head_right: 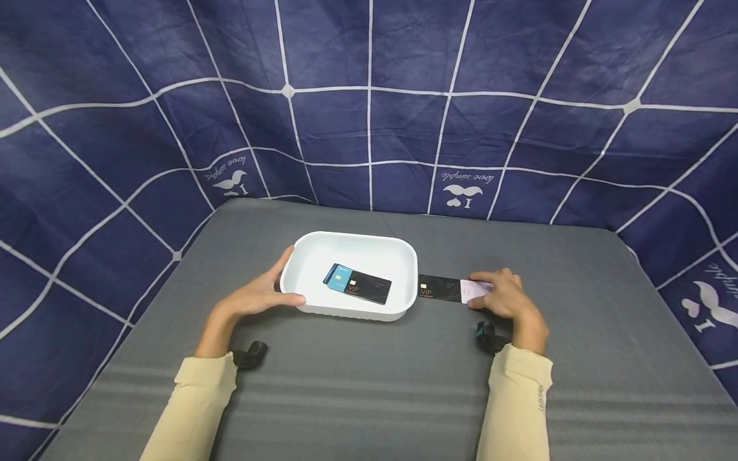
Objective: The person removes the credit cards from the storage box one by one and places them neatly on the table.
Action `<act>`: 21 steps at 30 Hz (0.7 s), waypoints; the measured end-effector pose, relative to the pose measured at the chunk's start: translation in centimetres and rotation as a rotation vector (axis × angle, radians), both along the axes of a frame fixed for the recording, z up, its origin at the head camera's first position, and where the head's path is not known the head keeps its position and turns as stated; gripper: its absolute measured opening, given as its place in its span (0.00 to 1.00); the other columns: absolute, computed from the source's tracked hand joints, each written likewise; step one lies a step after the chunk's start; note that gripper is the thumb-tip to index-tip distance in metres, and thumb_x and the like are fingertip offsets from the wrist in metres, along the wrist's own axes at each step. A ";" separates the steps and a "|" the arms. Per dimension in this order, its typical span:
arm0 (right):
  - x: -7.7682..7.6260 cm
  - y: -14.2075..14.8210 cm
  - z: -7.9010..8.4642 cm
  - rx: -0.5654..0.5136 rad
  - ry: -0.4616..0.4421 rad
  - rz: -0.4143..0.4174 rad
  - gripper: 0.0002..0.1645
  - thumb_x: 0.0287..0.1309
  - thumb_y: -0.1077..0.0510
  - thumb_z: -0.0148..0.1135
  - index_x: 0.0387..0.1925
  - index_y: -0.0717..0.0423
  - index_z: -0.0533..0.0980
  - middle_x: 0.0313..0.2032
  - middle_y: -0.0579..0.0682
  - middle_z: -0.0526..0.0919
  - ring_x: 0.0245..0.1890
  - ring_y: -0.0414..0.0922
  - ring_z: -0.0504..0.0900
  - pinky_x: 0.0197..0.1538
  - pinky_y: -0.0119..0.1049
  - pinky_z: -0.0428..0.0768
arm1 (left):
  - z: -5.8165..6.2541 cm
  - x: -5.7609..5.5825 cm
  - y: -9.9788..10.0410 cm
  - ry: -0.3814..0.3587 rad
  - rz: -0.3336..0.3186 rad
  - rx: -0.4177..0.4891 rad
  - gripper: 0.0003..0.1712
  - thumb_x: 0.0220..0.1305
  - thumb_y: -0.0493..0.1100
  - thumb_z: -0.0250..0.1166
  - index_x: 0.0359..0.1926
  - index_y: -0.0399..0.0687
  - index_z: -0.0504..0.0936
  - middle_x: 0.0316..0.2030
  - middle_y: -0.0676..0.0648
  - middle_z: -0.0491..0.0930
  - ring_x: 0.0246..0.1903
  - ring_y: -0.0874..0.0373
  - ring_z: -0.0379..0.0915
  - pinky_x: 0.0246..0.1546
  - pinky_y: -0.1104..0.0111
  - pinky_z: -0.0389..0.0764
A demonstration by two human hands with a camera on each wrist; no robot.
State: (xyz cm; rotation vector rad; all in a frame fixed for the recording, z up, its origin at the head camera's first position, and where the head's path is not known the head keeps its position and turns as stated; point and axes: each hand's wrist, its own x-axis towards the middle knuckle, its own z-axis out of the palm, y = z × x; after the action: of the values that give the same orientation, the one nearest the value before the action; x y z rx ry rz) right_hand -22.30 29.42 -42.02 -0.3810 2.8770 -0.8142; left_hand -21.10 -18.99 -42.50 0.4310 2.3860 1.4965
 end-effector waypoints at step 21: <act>-0.4 -5.6 3.5 -0.329 0.417 -0.132 0.17 0.64 0.57 0.66 0.49 0.65 0.81 0.35 0.58 0.84 0.31 0.36 0.76 0.36 0.24 0.71 | 0.4 0.1 0.1 -0.023 0.012 -0.026 0.71 0.52 0.53 0.77 0.79 0.59 0.30 0.77 0.42 0.36 0.73 0.45 0.36 0.68 0.45 0.44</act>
State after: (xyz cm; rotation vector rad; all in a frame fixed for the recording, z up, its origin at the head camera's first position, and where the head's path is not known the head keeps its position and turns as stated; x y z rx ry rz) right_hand -22.67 23.85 -38.53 -0.4430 3.1694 -1.3905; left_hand -21.02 -18.88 -42.14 0.3918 2.3913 1.4666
